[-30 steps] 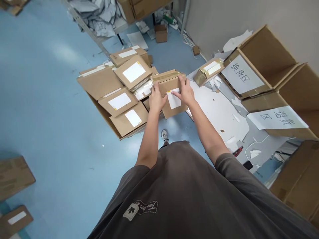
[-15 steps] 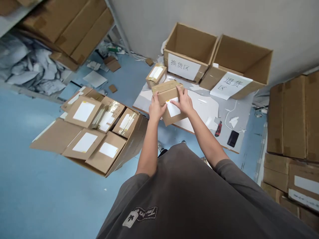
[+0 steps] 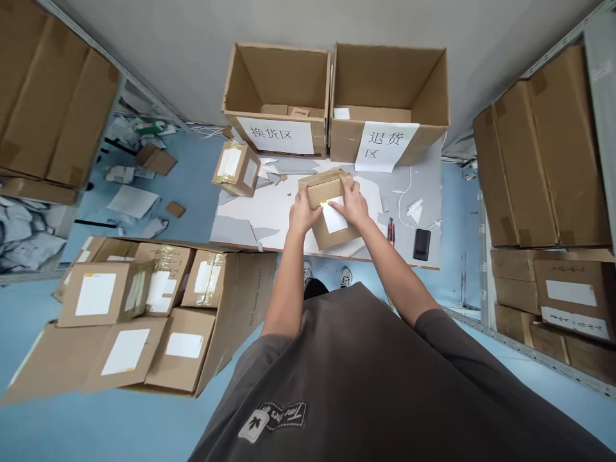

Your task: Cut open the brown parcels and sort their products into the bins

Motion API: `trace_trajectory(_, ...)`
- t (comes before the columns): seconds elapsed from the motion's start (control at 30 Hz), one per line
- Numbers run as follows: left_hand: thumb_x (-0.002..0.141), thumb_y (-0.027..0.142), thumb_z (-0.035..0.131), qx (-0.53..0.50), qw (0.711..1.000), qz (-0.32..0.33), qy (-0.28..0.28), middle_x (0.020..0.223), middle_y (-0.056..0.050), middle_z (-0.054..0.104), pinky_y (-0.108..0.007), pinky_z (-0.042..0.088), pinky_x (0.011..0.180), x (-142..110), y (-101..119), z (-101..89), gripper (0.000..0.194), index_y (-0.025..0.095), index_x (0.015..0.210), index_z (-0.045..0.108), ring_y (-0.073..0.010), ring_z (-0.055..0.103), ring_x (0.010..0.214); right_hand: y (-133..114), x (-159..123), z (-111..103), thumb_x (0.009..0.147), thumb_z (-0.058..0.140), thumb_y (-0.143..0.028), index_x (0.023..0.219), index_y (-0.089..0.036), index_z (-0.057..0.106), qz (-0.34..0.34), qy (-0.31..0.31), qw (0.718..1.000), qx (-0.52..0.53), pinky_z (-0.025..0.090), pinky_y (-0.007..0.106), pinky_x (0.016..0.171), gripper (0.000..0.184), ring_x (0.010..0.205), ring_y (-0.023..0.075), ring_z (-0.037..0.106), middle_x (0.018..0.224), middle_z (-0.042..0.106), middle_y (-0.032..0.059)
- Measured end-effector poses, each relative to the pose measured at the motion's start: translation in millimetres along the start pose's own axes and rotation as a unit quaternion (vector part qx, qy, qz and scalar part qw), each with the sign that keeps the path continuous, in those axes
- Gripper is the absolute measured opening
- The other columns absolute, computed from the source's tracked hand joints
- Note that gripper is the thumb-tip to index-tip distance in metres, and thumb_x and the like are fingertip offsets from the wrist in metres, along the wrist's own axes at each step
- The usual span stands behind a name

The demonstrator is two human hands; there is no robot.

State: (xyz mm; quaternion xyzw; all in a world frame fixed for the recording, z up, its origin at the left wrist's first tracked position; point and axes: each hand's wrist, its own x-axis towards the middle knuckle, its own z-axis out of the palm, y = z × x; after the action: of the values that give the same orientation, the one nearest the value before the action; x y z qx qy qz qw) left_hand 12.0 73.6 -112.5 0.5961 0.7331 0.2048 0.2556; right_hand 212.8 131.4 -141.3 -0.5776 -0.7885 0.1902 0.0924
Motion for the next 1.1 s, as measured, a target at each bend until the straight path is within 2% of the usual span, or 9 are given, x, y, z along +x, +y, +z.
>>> trace_trajectory(0.23,0.088,0.034,0.077,0.014,0.994,-0.013,-0.108,0.160,-0.019,0.054,-0.056,0.049,0.119,80,-46,28.0,0.102,0.028,0.175,0.024,-0.0414,0.057,0.146,2,46,49,0.103,0.056,-0.069,0.179,-0.027,0.006,0.093,-0.059,0.994,0.004,0.057,0.056,0.101,0.100,0.117,0.0419,0.067,0.156,0.045,0.0231)
trace_trajectory(0.37,0.088,0.035,0.076,0.001,0.989,0.001,-0.148,0.164,-0.018,0.049,-0.059,0.045,0.123,123,-68,46.2,0.110,0.030,0.179,0.015,-0.0426,0.053,0.149,5,80,66,0.102,0.052,-0.075,0.179,-0.024,0.008,0.148,-0.095,0.984,-0.024,0.057,0.054,0.100,0.103,0.120,0.0417,0.065,0.156,0.047,0.0236)
trace_trajectory(0.47,0.093,0.038,0.070,-0.016,0.984,0.014,-0.177,0.173,-0.016,0.038,-0.057,0.045,0.124,140,-77,63.2,0.103,0.031,0.180,0.014,-0.0413,0.054,0.149,16,96,73,0.101,0.048,-0.077,0.179,-0.021,0.010,0.182,-0.107,0.977,-0.031,0.059,0.054,0.097,0.104,0.116,0.0418,0.066,0.152,0.051,0.0242)
trace_trajectory(0.6,0.100,0.043,0.061,-0.029,0.978,0.026,-0.206,0.184,-0.015,0.019,-0.056,0.042,0.126,145,-82,85.2,0.089,0.028,0.179,0.021,-0.0409,0.044,0.159,30,100,83,0.101,0.042,-0.080,0.179,-0.018,0.012,0.219,-0.103,0.970,-0.032,0.059,0.054,0.096,0.104,0.112,0.0414,0.069,0.147,0.055,0.0251)
trace_trajectory(0.7,0.103,0.044,0.056,-0.027,0.976,0.026,-0.213,0.187,-0.013,0.011,-0.056,0.042,0.126,144,-84,94.0,0.086,0.028,0.179,0.019,-0.0397,0.036,0.164,35,98,90,0.102,0.040,-0.080,0.179,-0.019,0.013,0.222,-0.094,0.970,-0.035,0.058,0.053,0.098,0.102,0.115,0.0420,0.068,0.150,0.054,0.0251)
trace_trajectory(0.8,0.104,0.046,0.054,-0.005,0.976,0.015,-0.218,0.188,-0.009,0.006,-0.054,0.044,0.125,143,-82,94.7,0.085,0.030,0.180,0.018,-0.0388,0.037,0.163,33,95,93,0.103,0.038,-0.079,0.179,-0.021,0.013,0.224,-0.091,0.970,-0.038,0.058,0.054,0.100,0.099,0.119,0.0421,0.067,0.158,0.049,0.0250)
trace_trajectory(0.9,0.104,0.050,0.053,0.013,0.977,0.006,-0.212,0.188,-0.006,0.004,-0.054,0.045,0.124,138,-80,91.7,0.086,0.032,0.180,0.017,-0.0381,0.035,0.164,30,85,90,0.106,0.034,-0.075,0.179,-0.023,0.014,0.226,-0.087,0.969,-0.050,0.056,0.057,0.104,0.092,0.129,0.0424,0.062,0.172,0.036,0.0240)
trace_trajectory(1.0,0.103,0.053,0.055,0.013,0.980,0.000,-0.197,0.188,-0.006,0.006,-0.056,0.043,0.126,124,-77,88.0,0.089,0.031,0.180,0.017,-0.0381,0.030,0.166,28,66,83,0.109,0.031,-0.068,0.179,-0.021,0.016,0.212,-0.076,0.972,-0.066,0.053,0.059,0.108,0.085,0.140,0.0431,0.054,0.180,0.024,0.0221)
trace_trajectory(1.1,0.100,0.053,0.059,0.008,0.983,-0.001,-0.185,0.188,-0.009,0.007,-0.057,0.042,0.126,103,-75,84.4,0.090,0.029,0.179,0.022,-0.0394,0.031,0.166,28,41,77,0.109,0.035,-0.061,0.177,-0.017,0.022,0.181,-0.057,0.980,-0.055,0.052,0.060,0.111,0.082,0.144,0.0438,0.049,0.181,0.024,0.0223)
